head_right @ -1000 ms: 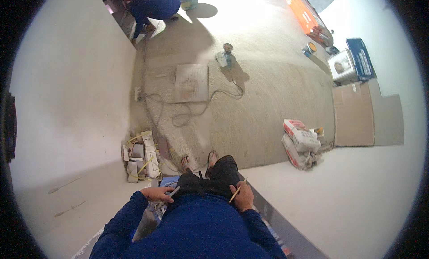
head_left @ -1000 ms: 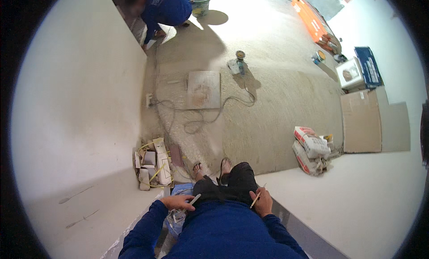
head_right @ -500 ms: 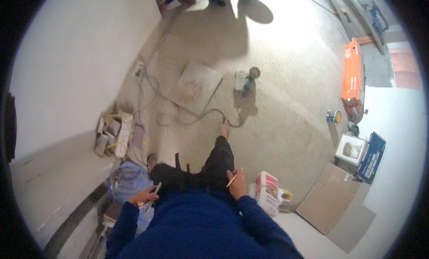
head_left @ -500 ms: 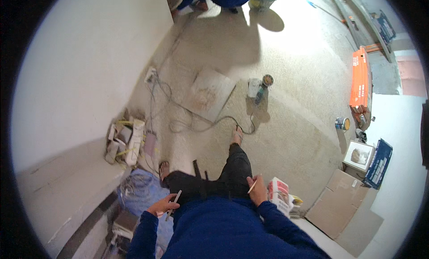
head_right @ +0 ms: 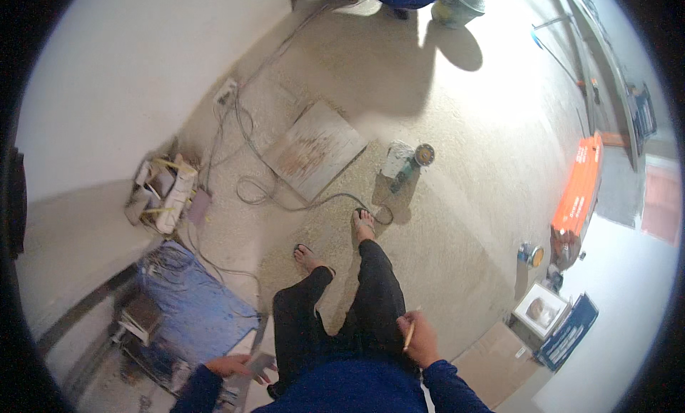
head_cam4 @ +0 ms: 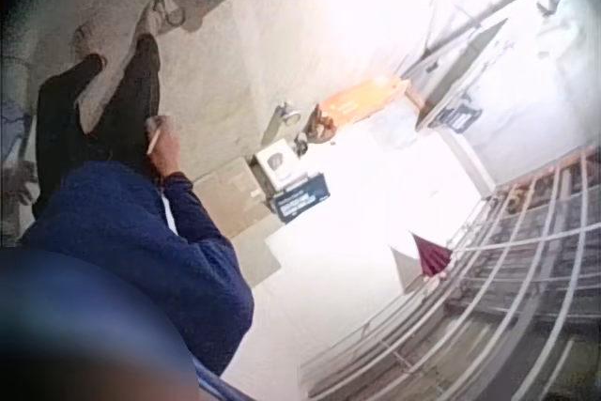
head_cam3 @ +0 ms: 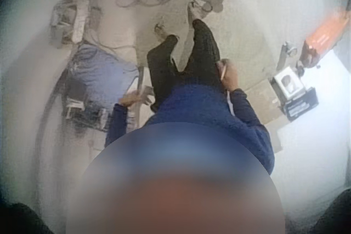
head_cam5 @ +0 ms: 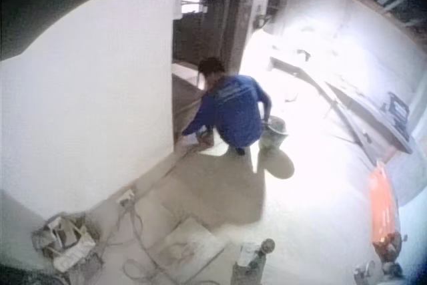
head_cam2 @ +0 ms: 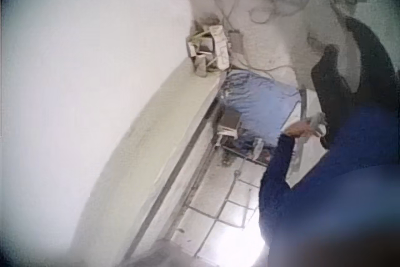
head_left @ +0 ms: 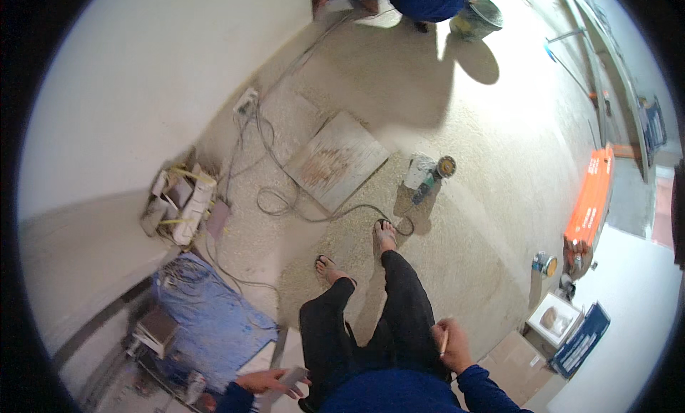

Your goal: The person measures and marks a ceramic tile, then uses an angle grinder to cut it to size. After cutting, the person returns to the wall and fits the cut tile into a gap between existing tiles.

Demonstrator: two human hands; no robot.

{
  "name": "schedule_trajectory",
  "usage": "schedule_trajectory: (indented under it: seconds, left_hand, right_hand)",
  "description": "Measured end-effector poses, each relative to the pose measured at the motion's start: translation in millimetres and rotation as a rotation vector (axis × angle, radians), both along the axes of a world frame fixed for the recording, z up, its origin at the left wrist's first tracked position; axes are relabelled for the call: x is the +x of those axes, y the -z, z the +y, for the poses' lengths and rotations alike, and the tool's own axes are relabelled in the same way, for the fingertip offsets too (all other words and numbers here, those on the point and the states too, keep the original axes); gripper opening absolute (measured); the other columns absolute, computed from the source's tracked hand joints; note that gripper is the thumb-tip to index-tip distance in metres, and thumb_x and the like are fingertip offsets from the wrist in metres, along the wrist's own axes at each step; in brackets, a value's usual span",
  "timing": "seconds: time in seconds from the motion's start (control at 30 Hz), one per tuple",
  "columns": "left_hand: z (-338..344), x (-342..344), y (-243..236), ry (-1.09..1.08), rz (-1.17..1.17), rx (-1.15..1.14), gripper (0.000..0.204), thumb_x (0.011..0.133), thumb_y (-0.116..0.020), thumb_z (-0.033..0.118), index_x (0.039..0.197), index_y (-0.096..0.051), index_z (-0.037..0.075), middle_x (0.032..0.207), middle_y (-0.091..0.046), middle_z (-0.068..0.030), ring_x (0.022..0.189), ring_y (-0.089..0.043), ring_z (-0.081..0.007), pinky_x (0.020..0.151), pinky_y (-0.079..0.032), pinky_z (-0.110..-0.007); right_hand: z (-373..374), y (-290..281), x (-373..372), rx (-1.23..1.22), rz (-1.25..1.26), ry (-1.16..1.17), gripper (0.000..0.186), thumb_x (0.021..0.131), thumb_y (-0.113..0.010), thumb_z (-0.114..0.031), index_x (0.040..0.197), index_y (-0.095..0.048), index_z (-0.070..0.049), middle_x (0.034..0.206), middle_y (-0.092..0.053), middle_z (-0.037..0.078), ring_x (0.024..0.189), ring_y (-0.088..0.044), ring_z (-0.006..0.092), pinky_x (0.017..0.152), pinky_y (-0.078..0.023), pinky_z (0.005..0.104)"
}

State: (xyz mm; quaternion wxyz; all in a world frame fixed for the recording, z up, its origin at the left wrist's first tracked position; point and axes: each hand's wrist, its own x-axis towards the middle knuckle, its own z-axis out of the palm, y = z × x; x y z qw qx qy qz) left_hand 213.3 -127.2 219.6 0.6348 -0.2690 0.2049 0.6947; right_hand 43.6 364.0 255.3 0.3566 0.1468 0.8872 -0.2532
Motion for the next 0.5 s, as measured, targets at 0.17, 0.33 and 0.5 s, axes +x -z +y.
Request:
schedule_trajectory:
  seconds: [0.17, 0.33, 0.5]
  left_hand:
    - [-26.8, -96.1, 229.5, -0.249, 0.267, -0.408, 0.056, 0.093, -0.07, 0.016, 0.143, -0.051, -0.001, 0.125, -0.066, -0.0121, 0.109, -0.067, -0.0211, 0.1, -0.053, -0.036]
    - [-7.4, -217.9, 453.9, -0.12, 0.787, -1.023, 0.088, 0.082, -0.08, 0.033, 0.148, -0.041, -0.009, 0.144, -0.055, -0.0228, 0.127, -0.059, -0.0322, 0.107, -0.047, -0.038]
    - [1.0, -265.6, 586.5, 0.591, 1.046, -0.977, 0.118, 0.065, -0.086, 0.053, 0.152, -0.035, -0.009, 0.152, -0.045, -0.0305, 0.143, -0.043, -0.0405, 0.118, -0.036, -0.04]
  right_hand:
    - [0.1, 224.8, -175.2, -0.026, 0.441, -0.336, 0.025, 0.102, -0.062, -0.027, 0.108, -0.063, -0.002, 0.095, -0.067, 0.022, 0.09, -0.065, 0.0433, 0.077, -0.051, 0.0472]
    - [-120.8, 440.1, -308.5, -0.193, 0.506, -0.658, 0.033, 0.102, -0.061, -0.033, 0.12, -0.062, -0.005, 0.107, -0.07, 0.021, 0.098, -0.068, 0.0424, 0.082, -0.053, 0.0475]
    - [-205.6, 548.2, -329.3, -0.547, 0.409, -0.622, 0.037, 0.103, -0.06, -0.04, 0.116, -0.065, -0.005, 0.101, -0.072, 0.02, 0.09, -0.07, 0.0393, 0.079, -0.053, 0.0478]
